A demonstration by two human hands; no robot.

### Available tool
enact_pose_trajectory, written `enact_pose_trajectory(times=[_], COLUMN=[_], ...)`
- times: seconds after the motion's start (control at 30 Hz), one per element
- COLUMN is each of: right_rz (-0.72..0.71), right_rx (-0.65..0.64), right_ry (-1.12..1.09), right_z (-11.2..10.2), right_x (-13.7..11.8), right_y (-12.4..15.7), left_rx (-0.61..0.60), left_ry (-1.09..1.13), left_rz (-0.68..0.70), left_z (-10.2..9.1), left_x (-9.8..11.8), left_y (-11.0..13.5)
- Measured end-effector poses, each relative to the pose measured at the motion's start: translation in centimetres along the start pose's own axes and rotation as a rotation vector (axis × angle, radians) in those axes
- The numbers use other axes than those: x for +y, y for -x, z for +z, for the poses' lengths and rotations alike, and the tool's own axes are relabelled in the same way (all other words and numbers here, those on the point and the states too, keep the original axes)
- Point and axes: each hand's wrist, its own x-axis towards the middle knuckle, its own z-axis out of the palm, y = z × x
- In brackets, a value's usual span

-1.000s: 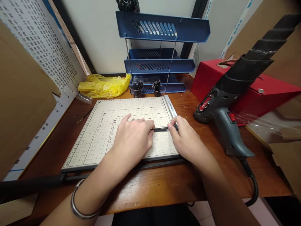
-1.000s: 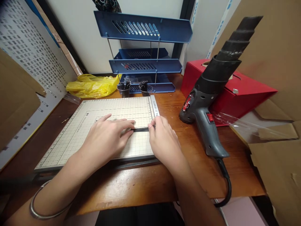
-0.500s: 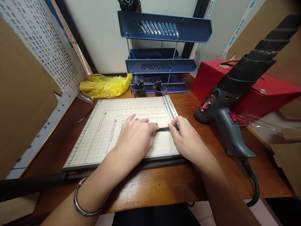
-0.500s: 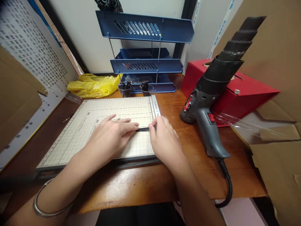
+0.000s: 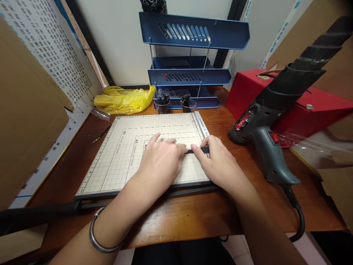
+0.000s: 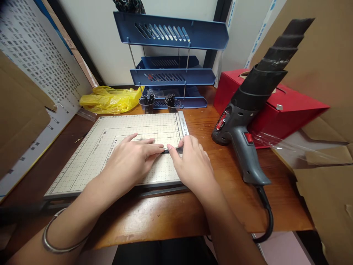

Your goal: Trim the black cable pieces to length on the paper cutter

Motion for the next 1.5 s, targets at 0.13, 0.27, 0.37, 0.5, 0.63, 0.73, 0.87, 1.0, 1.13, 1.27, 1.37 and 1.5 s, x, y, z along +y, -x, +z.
enact_pose_trajectory(times=[0.13, 0.27, 0.37, 0.5, 0.63, 0.73, 0.87, 1.0, 1.13, 1.27, 1.37, 1.5], right_rz=[-0.003, 0.000, -0.011, -0.026, -0.011, 0.001, 0.011, 0.002, 0.002, 0.015, 0.016, 0.005], right_rx=[0.017, 0.030, 0.044, 0.060, 0.054, 0.047, 0.044, 0.045, 0.035, 0.028, 0.029, 0.032], right_ry=[0.033, 0.033, 0.027, 0.027, 0.026, 0.021, 0.022, 0.024, 0.019, 0.014, 0.007, -0.001], right_z=[0.2, 0.2, 0.3, 0.5, 0.5, 0.5, 0.5, 0.5, 0.4, 0.4, 0.4, 0.5], right_x=[0.0, 0.1, 0.2, 0.4, 0.4, 0.4, 0.4, 0.4, 0.4, 0.5, 0.4, 0.5], right_y=[-0.1, -0.1, -0.1, -0.1, -0.1, -0.2, -0.1, -0.1, -0.1, -0.1, -0.2, -0.2], left_rx=[-0.004, -0.002, -0.007, -0.006, 0.011, 0.033, 0.014, -0.011, -0.010, -0.011, -0.016, -0.009], left_ry=[0.004, 0.007, 0.010, 0.024, 0.032, 0.001, -0.038, -0.081, -0.106, -0.116, -0.116, -0.114], left_rz=[-0.001, -0.003, -0.007, -0.017, -0.053, -0.076, -0.082, -0.079, -0.085, -0.081, -0.088, -0.089], left_z=[0.0, 0.0, 0.0, -0.4, -1.2, -1.5, -1.4, -1.2, -1.0, -0.8, -0.6, -0.6], left_x=[0.0, 0.0, 0.0, -0.2, -0.7, -1.0, -0.9, -0.6, -0.4, -0.3, -0.2, -0.3], left_y=[0.0, 0.0, 0.0, 0.0, 0.3, 0.4, 0.4, 0.3, 0.2, 0.0, 0.0, 0.1])
